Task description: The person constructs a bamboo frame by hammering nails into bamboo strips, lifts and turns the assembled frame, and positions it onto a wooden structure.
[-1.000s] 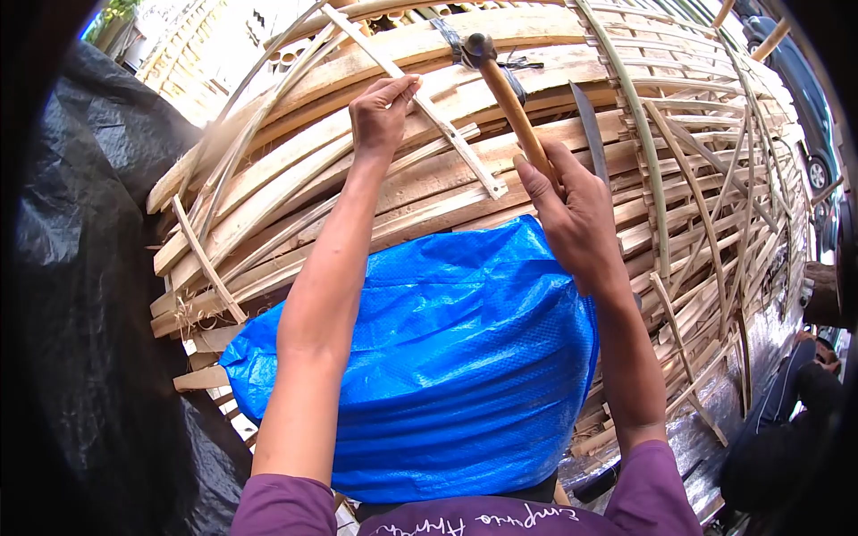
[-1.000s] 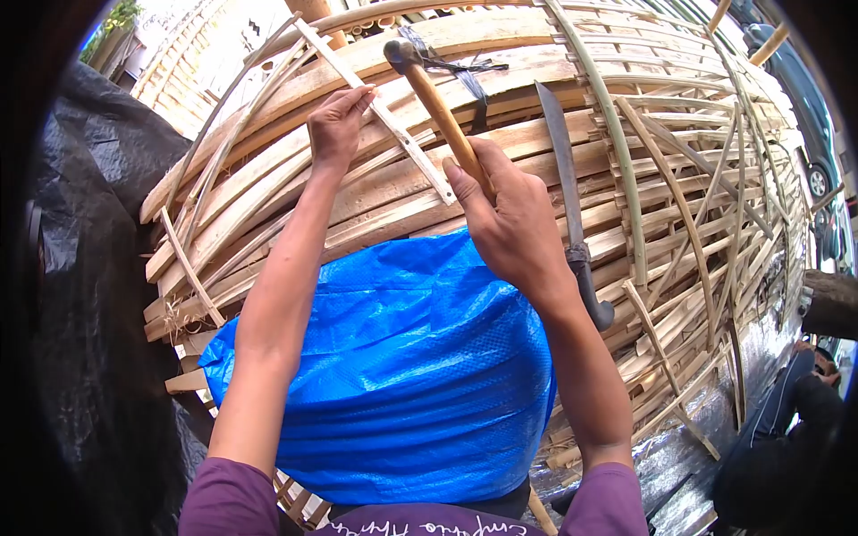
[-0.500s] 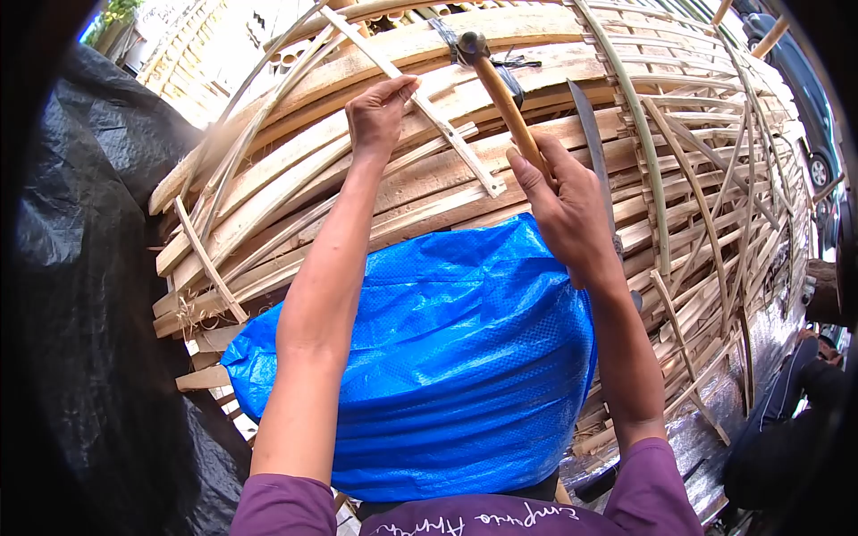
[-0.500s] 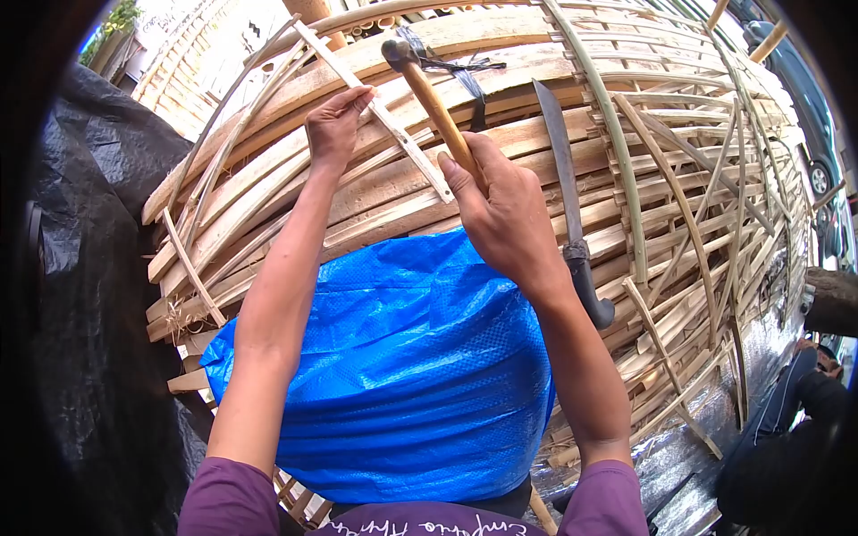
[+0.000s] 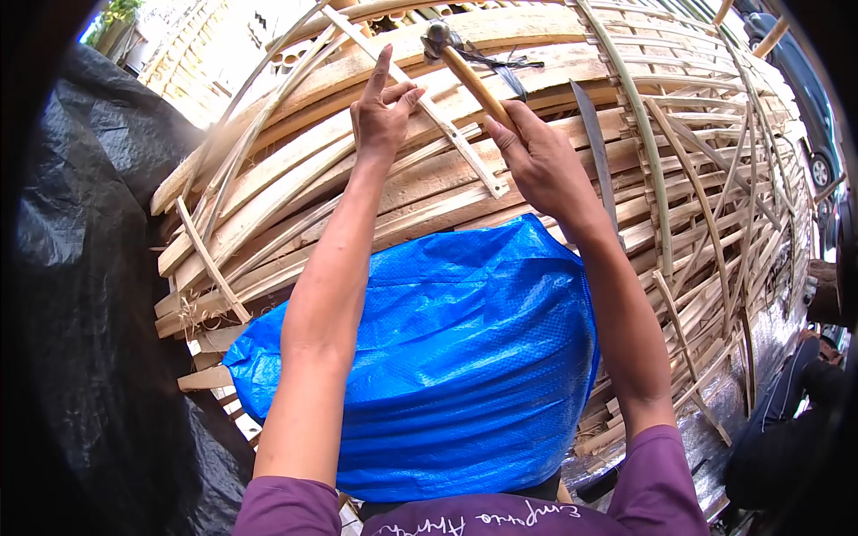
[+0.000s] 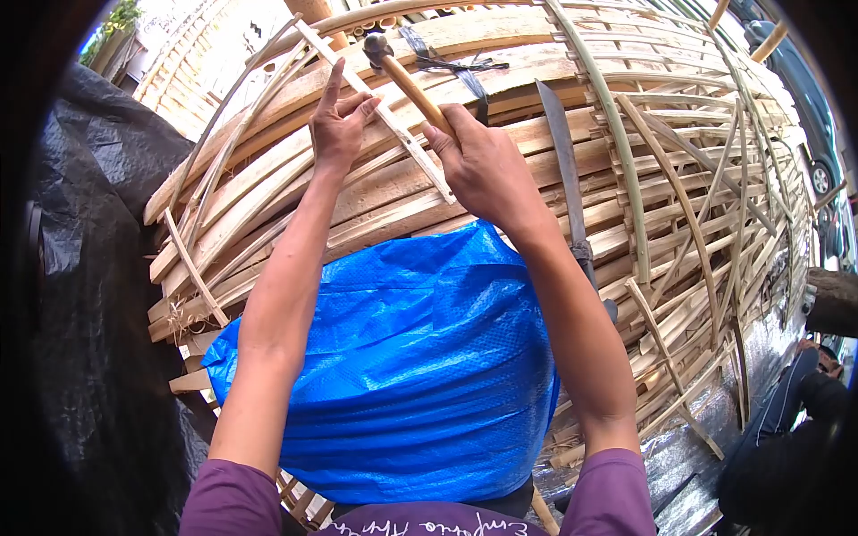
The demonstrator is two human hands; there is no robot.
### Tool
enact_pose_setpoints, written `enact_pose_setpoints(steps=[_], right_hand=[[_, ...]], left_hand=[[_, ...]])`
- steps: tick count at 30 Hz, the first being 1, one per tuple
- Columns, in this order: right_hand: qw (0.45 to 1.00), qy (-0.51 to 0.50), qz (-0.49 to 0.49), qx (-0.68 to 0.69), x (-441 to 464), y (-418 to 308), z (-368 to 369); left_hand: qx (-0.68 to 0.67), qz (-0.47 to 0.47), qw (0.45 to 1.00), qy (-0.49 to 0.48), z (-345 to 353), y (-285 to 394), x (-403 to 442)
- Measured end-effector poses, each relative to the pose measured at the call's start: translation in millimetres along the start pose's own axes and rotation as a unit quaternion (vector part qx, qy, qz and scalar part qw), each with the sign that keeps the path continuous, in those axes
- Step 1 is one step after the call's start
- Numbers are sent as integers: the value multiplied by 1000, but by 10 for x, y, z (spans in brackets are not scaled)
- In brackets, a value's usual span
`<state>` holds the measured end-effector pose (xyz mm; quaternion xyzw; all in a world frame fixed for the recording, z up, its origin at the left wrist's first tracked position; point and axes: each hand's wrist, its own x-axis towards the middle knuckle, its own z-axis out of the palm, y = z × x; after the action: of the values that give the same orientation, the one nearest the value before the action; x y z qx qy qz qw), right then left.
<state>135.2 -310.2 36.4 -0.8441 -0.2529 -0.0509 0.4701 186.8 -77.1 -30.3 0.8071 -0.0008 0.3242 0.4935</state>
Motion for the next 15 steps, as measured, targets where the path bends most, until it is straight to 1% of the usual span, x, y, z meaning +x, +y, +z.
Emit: enact_pose_setpoints(steps=[1,2,5,7,9,11,12,14,15], right_hand=[[1000,-6,10,-17,23,5,24],[999,-13,20,-35,51,4,42],[998,-24,7,-55,103,-4,57],[998,-30,14,-51,99,-129,15],[998,-37,18,-48,90,-197,18],[999,10,-45,-13,68,-220,40],[999,10,-45,-14,54,-201,72],[1000,-10,-16,-18,27,-127,160],[996,-47,27,-71,42,-113,165]], left_hand=[[36,24,999,-3,-3,-20,7],[36,24,999,-2,-3,-43,12],[31,24,999,-3,-1,-53,-2],[56,45,997,0,0,-50,1],[45,36,998,-5,9,-45,4],[33,26,999,-9,-3,-36,-9],[42,24,999,-6,-4,-31,-13],[51,24,998,-2,-2,-9,-10],[49,33,998,-1,-4,-10,-11]])
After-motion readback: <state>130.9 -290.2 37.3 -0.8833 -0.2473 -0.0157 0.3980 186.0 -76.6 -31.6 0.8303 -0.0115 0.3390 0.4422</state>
